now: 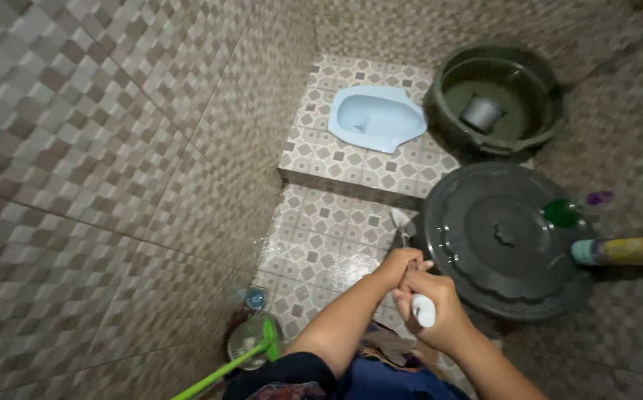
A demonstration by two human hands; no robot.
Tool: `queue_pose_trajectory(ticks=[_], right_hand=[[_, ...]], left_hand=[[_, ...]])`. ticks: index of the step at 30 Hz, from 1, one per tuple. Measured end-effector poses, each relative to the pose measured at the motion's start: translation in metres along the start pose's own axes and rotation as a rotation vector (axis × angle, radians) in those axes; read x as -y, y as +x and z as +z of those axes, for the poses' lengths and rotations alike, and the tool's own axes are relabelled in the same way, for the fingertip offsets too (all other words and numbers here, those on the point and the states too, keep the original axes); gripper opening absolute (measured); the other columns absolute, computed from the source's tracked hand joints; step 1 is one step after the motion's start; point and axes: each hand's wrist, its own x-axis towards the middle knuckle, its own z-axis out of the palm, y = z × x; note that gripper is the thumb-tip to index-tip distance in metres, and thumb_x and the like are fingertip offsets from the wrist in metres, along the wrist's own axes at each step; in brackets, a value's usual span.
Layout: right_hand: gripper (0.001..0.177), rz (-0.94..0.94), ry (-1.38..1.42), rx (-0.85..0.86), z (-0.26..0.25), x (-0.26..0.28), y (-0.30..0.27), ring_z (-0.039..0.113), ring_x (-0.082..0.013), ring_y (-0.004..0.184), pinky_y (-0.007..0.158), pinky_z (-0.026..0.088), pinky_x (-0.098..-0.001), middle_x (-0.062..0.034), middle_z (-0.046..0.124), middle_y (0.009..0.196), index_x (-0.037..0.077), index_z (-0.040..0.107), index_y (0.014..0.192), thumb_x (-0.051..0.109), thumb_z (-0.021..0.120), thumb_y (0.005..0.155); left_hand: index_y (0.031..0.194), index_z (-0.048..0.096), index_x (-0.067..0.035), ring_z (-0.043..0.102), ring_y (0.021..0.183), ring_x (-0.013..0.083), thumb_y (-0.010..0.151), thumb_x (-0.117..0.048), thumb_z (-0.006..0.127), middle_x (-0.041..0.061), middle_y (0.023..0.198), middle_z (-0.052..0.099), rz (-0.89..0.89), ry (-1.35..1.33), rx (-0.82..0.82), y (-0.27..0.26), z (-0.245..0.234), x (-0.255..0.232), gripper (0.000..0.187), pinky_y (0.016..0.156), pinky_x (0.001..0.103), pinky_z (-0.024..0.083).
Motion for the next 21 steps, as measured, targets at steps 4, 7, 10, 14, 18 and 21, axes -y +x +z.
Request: queue_pose_trajectory(ticks=[4, 7, 10, 14, 18, 21], right_hand=[[0.014, -0.115, 0.101, -0.062, -0.006, 0.003, 0.018, 0.059, -0.0094, 0.056, 0.053, 0.047, -0.0262, -0.0022, 0.063, 0.064, 0.005, 0.061, 0.072, 0.006, 0.068, 0.084], [0.02, -0.003, 0.165, -0.107, -0.019, 0.005, 0.034, 0.053, -0.0044, 0.06, 0.053, 0.043, -0.0254, 0.0021, 0.061, 0.065, 0.005, 0.059, 0.073, 0.008, 0.067, 0.091], [0.02, 0.065, 0.211, -0.17, -0.01, 0.006, 0.04, 0.049, -0.0025, 0.062, 0.053, 0.038, -0.024, 0.0035, 0.058, 0.066, 0.005, 0.06, 0.074, 0.008, 0.068, 0.092], [0.023, 0.116, 0.209, -0.215, -0.016, 0.008, 0.03, 0.048, -0.0024, 0.063, 0.055, 0.038, -0.0227, 0.0041, 0.057, 0.067, 0.005, 0.06, 0.072, 0.008, 0.068, 0.093], [0.021, 0.25, 0.104, -0.241, -0.049, 0.019, 0.002, 0.049, -0.0027, 0.061, 0.053, 0.039, -0.0231, 0.0031, 0.059, 0.064, 0.005, 0.063, 0.07, 0.008, 0.068, 0.091], [0.019, 0.198, 0.017, -0.265, -0.068, 0.023, -0.01, 0.05, -0.0034, 0.061, 0.053, 0.039, -0.023, 0.0018, 0.059, 0.065, 0.004, 0.061, 0.073, 0.007, 0.068, 0.091]], left_hand=[[0.068, 0.056, -0.011, 0.048, 0.058, 0.0113, 0.088, -0.018, 0.064, 0.0, 0.066, 0.053, -0.083, -0.061, -0.126, 0.002, -0.011, -0.008, 0.023, 0.057, 0.032, 0.039], [0.074, 0.063, -0.008, 0.054, 0.062, 0.0129, 0.086, -0.014, 0.066, -0.001, 0.069, 0.058, -0.034, -0.082, -0.013, -0.015, -0.027, -0.032, 0.014, 0.061, 0.032, 0.046], [0.085, 0.069, -0.008, 0.061, 0.071, 0.0156, 0.081, -0.013, 0.069, 0.004, 0.076, 0.068, 0.366, 0.836, -0.052, -0.044, -0.059, -0.059, 0.006, 0.064, 0.039, 0.052], [0.079, 0.068, -0.006, 0.063, 0.067, 0.0205, 0.081, -0.009, 0.073, 0.015, 0.077, 0.068, 0.491, 1.017, -0.139, -0.042, -0.052, -0.052, 0.006, 0.064, 0.041, 0.05], [0.075, 0.065, -0.005, 0.056, 0.066, 0.0214, 0.079, -0.007, 0.07, 0.015, 0.07, 0.068, 0.399, 0.821, -0.025, -0.035, 0.014, -0.032, 0.007, 0.059, 0.042, 0.046], [0.073, 0.064, -0.006, 0.057, 0.06, 0.0217, 0.083, -0.012, 0.071, 0.016, 0.069, 0.065, 0.403, 0.791, 0.005, -0.039, 0.057, -0.036, 0.014, 0.059, 0.041, 0.047]])
